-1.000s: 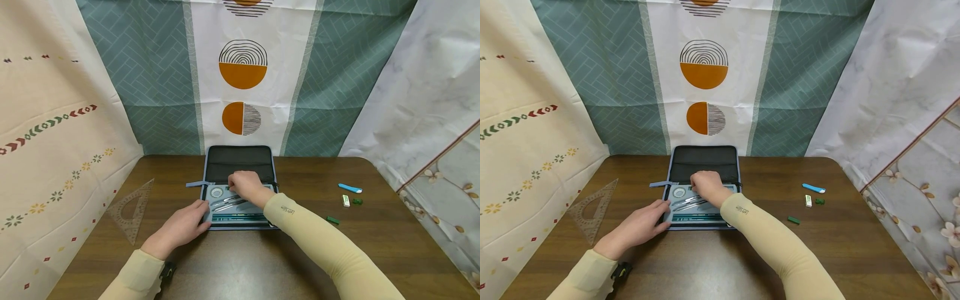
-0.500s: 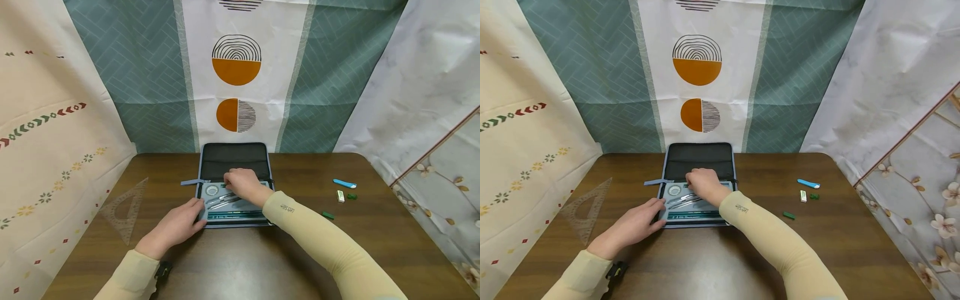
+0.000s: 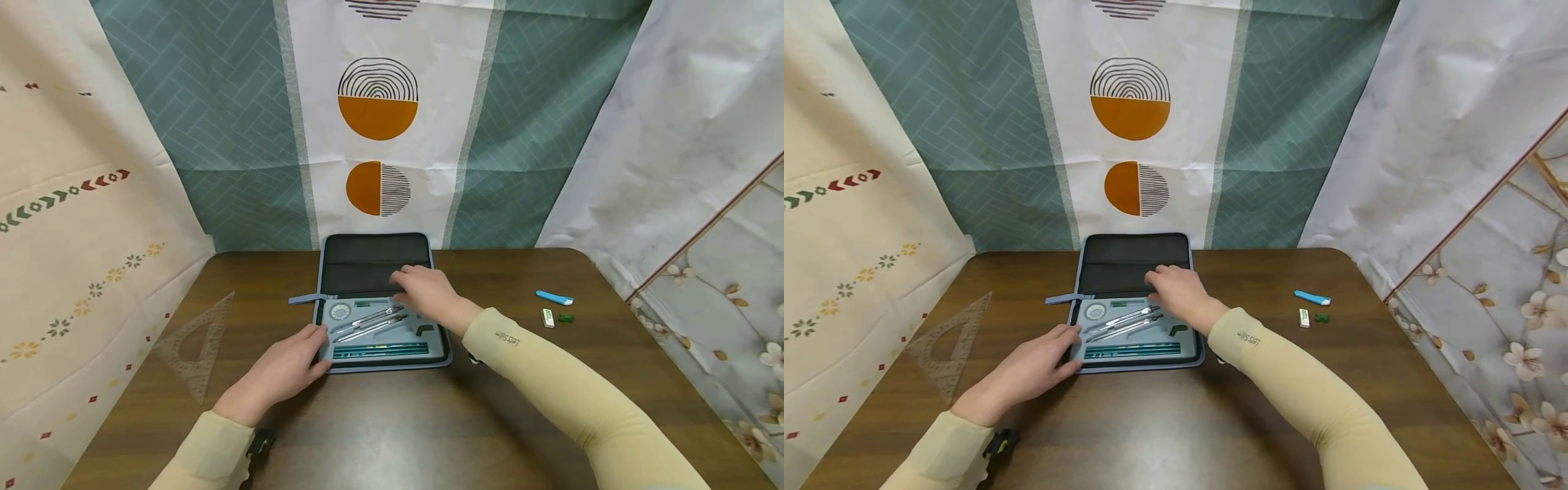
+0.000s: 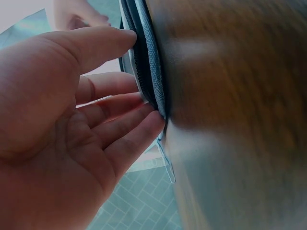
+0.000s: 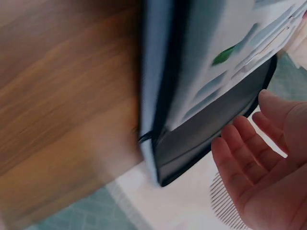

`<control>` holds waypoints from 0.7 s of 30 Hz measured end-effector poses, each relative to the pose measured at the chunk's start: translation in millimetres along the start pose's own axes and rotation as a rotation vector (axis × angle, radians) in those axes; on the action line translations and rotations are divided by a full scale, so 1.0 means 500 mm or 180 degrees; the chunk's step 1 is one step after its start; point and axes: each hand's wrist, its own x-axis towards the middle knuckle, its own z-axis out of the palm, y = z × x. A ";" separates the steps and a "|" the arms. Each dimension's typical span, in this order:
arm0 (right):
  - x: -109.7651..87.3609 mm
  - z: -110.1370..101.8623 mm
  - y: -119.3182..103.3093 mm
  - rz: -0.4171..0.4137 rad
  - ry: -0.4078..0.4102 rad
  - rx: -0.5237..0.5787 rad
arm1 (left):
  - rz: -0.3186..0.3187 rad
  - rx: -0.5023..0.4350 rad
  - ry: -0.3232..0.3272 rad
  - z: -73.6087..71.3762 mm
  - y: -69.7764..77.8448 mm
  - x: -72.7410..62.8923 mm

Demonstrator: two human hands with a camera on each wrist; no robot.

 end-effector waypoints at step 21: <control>-0.119 -0.035 0.157 0.0380 0.0191 -0.0168 | 0.0094 -0.0001 0.0108 0.000 -0.003 -0.004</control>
